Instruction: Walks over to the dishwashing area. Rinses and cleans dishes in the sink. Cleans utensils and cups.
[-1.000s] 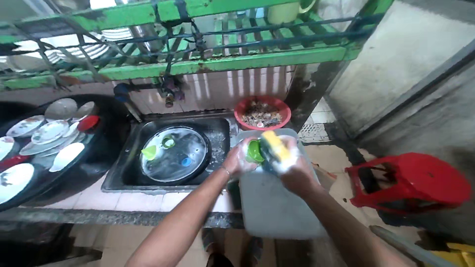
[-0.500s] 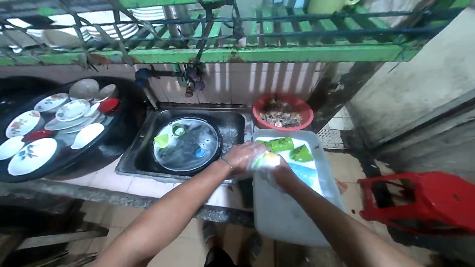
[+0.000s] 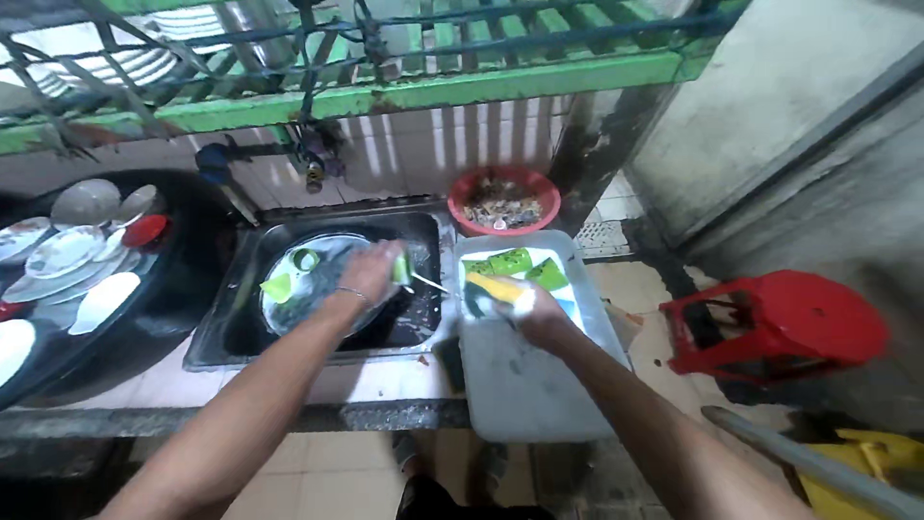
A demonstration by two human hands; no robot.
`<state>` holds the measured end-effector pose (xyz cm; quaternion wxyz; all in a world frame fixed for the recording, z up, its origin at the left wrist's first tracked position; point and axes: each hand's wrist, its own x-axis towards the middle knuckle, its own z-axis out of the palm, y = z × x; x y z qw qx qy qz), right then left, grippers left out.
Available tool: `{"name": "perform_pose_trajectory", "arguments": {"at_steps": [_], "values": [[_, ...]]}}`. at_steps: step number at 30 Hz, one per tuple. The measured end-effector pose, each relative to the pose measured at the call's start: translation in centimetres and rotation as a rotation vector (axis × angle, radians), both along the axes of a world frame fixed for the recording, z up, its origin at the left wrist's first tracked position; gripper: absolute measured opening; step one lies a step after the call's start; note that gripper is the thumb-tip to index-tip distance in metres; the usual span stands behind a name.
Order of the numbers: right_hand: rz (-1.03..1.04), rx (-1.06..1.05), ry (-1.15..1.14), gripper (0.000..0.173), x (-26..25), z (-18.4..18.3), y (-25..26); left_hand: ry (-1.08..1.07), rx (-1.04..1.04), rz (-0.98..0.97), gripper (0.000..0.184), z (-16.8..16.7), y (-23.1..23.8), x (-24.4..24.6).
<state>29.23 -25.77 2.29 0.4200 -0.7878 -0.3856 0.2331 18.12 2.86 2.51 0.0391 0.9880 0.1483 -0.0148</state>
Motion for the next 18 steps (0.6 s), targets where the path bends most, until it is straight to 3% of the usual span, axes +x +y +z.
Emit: {"name": "perform_pose_trajectory", "arguments": {"at_steps": [3, 5, 6, 8, 10, 13, 16, 18], "values": [[0.026, -0.463, -0.189, 0.039, -0.4, 0.1, -4.4, -0.087, 0.034, 0.167, 0.066, -0.6, 0.9, -0.7], [0.031, -0.801, -0.237, 0.042, -1.5, -0.2, -5.3, -0.156, -0.052, 0.066, 0.046, -0.3, -2.9, 0.4], [0.024, -0.896, -0.295, 0.045, -2.1, -1.4, -5.4, -0.143, -0.116, -0.025, 0.039, -0.5, -5.6, 1.3], [0.000, -0.956, -0.355, 0.056, -2.8, -4.6, -5.5, 0.001, -0.269, -0.161, 0.044, -1.4, -11.2, 4.0], [0.036, -0.983, -0.301, 0.068, -2.6, -6.1, -5.1, 0.161, -0.267, -0.143, 0.051, -3.4, -15.9, 6.7], [0.038, -0.899, -0.066, 0.074, -0.7, -6.3, -4.4, 0.311, -0.187, 0.061, 0.064, -6.6, -19.6, 9.8], [-0.132, -0.445, 0.396, 0.042, 0.9, -6.8, -5.5, 0.327, -0.219, 0.203, 0.066, -7.8, -20.1, 10.6], [-0.256, -0.179, 0.634, 0.043, 1.1, -7.1, -6.5, 0.327, -0.317, 0.283, 0.074, -7.1, -19.6, 9.9]]}}
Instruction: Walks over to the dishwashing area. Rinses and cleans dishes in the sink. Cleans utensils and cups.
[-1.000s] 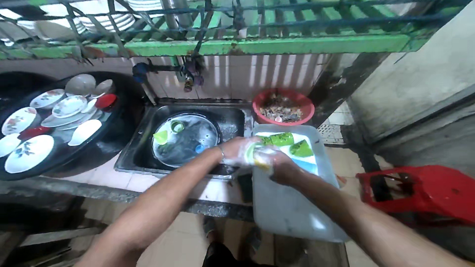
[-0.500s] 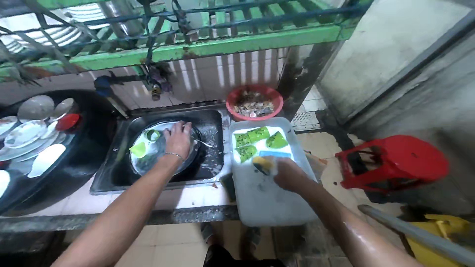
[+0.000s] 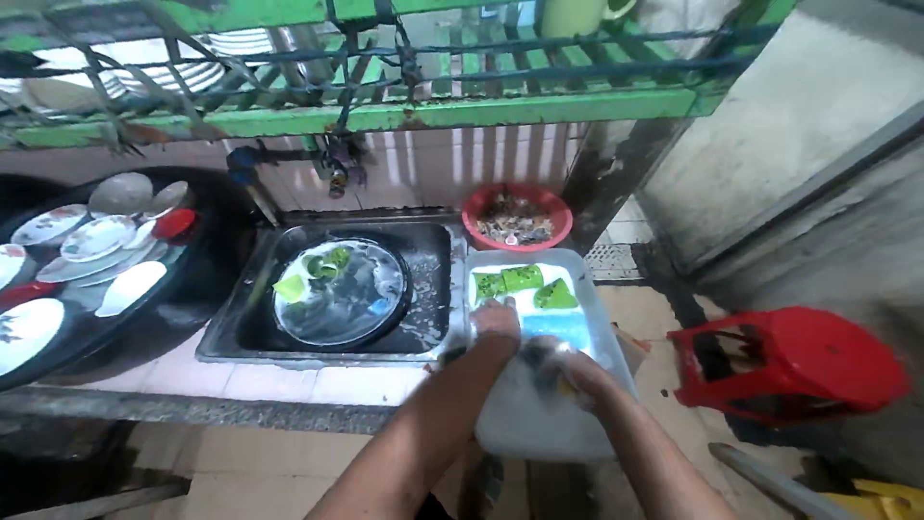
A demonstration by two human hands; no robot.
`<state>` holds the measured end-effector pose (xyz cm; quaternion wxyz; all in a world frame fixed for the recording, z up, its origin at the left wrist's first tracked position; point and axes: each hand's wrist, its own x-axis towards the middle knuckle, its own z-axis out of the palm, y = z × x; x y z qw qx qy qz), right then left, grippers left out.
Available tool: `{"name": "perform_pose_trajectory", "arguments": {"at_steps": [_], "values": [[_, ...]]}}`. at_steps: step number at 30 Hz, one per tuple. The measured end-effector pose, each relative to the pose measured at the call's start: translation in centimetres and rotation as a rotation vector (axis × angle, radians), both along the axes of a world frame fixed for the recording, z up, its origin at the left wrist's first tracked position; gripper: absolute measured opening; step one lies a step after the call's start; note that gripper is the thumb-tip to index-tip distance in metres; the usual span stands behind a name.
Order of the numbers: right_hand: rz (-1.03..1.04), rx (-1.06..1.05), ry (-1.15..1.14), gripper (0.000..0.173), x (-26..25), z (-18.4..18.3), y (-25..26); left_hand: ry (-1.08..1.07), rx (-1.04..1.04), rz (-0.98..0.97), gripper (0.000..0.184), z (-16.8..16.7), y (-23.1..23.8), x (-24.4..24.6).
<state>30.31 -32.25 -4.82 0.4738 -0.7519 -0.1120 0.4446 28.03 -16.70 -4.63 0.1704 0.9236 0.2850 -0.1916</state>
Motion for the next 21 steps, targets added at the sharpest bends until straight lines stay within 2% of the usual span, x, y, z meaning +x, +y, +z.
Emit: {"name": "perform_pose_trajectory", "arguments": {"at_steps": [2, 4, 6, 8, 10, 11, 12, 13, 14, 15, 16, 17, 18, 19, 21], "values": [[-0.130, 0.164, -0.127, 0.041, -0.9, 0.4, 0.5, -0.066, -0.119, 0.115, 0.080, 1.0, 0.5, -1.2], [-0.242, 0.212, -0.334, 0.050, -2.9, 2.7, 1.6, -0.239, -0.301, 0.259, 0.077, 1.3, 0.5, -2.5], [-0.167, 0.155, -0.533, 0.057, -3.2, 4.6, 3.1, -0.564, -0.520, 0.400, 0.062, 0.8, -0.4, -3.8], [-0.075, 0.125, -0.665, 0.047, -1.0, 4.9, 4.7, -0.883, -0.694, 0.493, 0.049, 0.4, -2.0, -4.6], [-0.054, 0.117, -0.671, 0.038, 0.8, 4.8, 6.0, -0.979, -0.781, 0.678, 0.045, 0.9, -3.1, -4.1], [-0.004, 0.059, -0.756, 0.038, 0.5, 5.2, 6.6, -1.007, -0.793, 0.731, 0.046, 0.1, -2.8, -3.6], [0.069, -0.028, -0.899, 0.042, -0.5, 5.6, 7.2, -1.044, -0.819, 0.722, 0.047, -2.2, -2.0, -3.0], [0.110, -0.109, -1.008, 0.055, -1.9, 6.3, 7.7, -1.079, -0.837, 0.648, 0.051, -5.6, -1.1, -2.4], [0.121, -0.171, -1.057, 0.060, -3.0, 6.8, 8.0, -1.073, -0.861, 0.602, 0.054, -7.5, -0.7, -2.2], [0.111, -0.193, -1.007, 0.059, -2.8, 7.2, 8.2, -1.041, -0.832, 0.604, 0.052, -7.6, -0.9, -2.1], [0.083, -0.174, -0.887, 0.052, -1.4, 7.5, 8.4, -0.983, -0.796, 0.631, 0.047, -5.4, -1.5, -2.5], [0.025, -0.104, -0.751, 0.044, 0.4, 7.4, 8.4, -0.917, -0.800, 0.661, 0.044, -1.6, -2.1, -3.2], [-0.056, -0.020, -0.598, 0.044, 1.8, 7.3, 8.4, -0.921, -0.799, 0.655, 0.044, 1.0, -2.6, -3.9], [-0.135, 0.032, -0.447, 0.054, 2.7, 7.3, 8.3, -0.930, -0.794, 0.615, 0.047, 2.6, -2.8, -4.3], [-0.195, 0.038, -0.341, 0.062, 3.1, 8.0, 7.9, -0.798, -0.653, 0.378, 0.072, 3.8, -1.9, -4.8]]}}
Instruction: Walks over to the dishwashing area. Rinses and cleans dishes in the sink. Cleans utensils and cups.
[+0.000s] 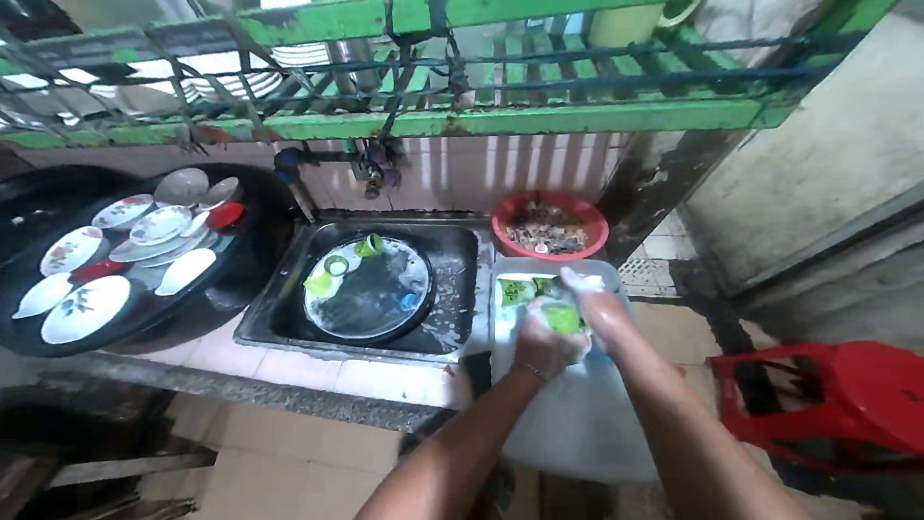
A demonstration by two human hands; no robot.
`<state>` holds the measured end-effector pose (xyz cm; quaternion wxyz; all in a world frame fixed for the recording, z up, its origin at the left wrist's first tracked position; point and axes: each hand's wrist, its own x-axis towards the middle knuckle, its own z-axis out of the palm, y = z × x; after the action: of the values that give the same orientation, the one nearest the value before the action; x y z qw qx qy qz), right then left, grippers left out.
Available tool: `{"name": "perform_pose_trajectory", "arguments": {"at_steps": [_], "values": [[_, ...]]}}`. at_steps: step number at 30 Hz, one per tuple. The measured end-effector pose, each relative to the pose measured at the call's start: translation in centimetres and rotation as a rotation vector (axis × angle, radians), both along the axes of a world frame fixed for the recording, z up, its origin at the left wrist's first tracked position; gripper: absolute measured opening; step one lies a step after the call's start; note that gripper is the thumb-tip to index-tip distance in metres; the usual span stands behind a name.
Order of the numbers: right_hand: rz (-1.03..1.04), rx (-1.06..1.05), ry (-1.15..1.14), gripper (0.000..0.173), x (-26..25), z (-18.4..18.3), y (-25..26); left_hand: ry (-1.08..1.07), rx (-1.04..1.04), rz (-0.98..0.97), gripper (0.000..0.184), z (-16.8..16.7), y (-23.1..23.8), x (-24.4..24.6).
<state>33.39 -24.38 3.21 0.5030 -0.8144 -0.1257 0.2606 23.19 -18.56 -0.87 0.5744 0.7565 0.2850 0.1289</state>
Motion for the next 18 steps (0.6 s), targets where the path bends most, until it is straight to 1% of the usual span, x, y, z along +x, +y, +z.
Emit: {"name": "perform_pose_trajectory", "arguments": {"at_steps": [1, 2, 3, 4, 5, 6, 7, 8, 9, 11, 12, 13, 14, 15, 16, 17, 18], "values": [[0.048, -0.080, -0.067, 0.060, -0.4, 0.3, -0.2, 0.149, 0.165, -0.118, 0.080, 0.6, 0.7, -0.1], [0.145, -0.217, -0.220, 0.057, -1.2, 0.4, -0.2, 0.285, 0.328, -0.210, 0.076, 0.9, 1.3, 0.0], [0.248, -0.377, -0.374, 0.054, -1.8, 0.5, 0.2, 0.355, 0.425, -0.251, 0.065, 1.1, 1.7, 0.2], [0.314, -0.500, -0.470, 0.054, -2.3, 0.7, 0.7, 0.392, 0.457, -0.254, 0.056, 1.7, 1.7, 0.2], [0.339, -0.533, -0.481, 0.053, -2.1, 1.0, 1.0, 0.405, 0.482, -0.247, 0.052, 2.3, 1.4, 0.1], [0.349, -0.494, -0.433, 0.049, -1.4, 0.8, 0.8, 0.408, 0.523, -0.254, 0.053, 2.8, 0.8, -0.3], [0.341, -0.433, -0.342, 0.047, -0.6, 0.6, 0.5, 0.404, 0.552, -0.255, 0.059, 3.2, 0.2, -0.7], [0.311, -0.418, -0.292, 0.050, -0.3, 0.5, 0.1, 0.391, 0.576, -0.240, 0.061, 3.4, -0.2, -0.8], [0.282, -0.454, -0.305, 0.052, -0.8, 0.9, 0.1, 0.399, 0.584, -0.219, 0.058, 3.3, 0.0, -0.5], [0.262, -0.545, -0.433, 0.048, -2.8, 2.3, 0.2, 0.386, 0.525, -0.181, 0.051, 3.5, 0.9, 0.1], [0.254, -0.517, -0.454, 0.048, -3.0, 2.2, 0.1, 0.371, 0.510, -0.185, 0.055, 3.5, 1.2, 0.0], [0.232, -0.421, -0.411, 0.048, -2.5, 1.8, -0.2, 0.336, 0.494, -0.192, 0.065, 3.2, 1.4, -0.2], [0.191, -0.266, -0.311, 0.046, -1.6, 1.2, -0.6, 0.256, 0.425, -0.165, 0.076, 2.9, 1.7, -0.5], [0.146, -0.107, -0.179, 0.048, -1.1, 0.9, -1.1, 0.150, 0.322, -0.082, 0.079, 2.4, 1.8, -0.5], [0.113, 0.010, -0.088, 0.049, -1.0, 0.4, -1.6, 0.022, 0.178, 0.056, 0.075, 1.9, 2.0, -0.2], [0.093, 0.102, -0.063, 0.045, -1.8, -0.2, -1.8, -0.088, -0.014, 0.206, 0.069, 2.0, 2.2, 0.3], [0.087, 0.164, -0.102, 0.039, -3.3, -0.7, -1.7, -0.172, -0.211, 0.349, 0.062, 2.4, 2.5, 1.1]]}}
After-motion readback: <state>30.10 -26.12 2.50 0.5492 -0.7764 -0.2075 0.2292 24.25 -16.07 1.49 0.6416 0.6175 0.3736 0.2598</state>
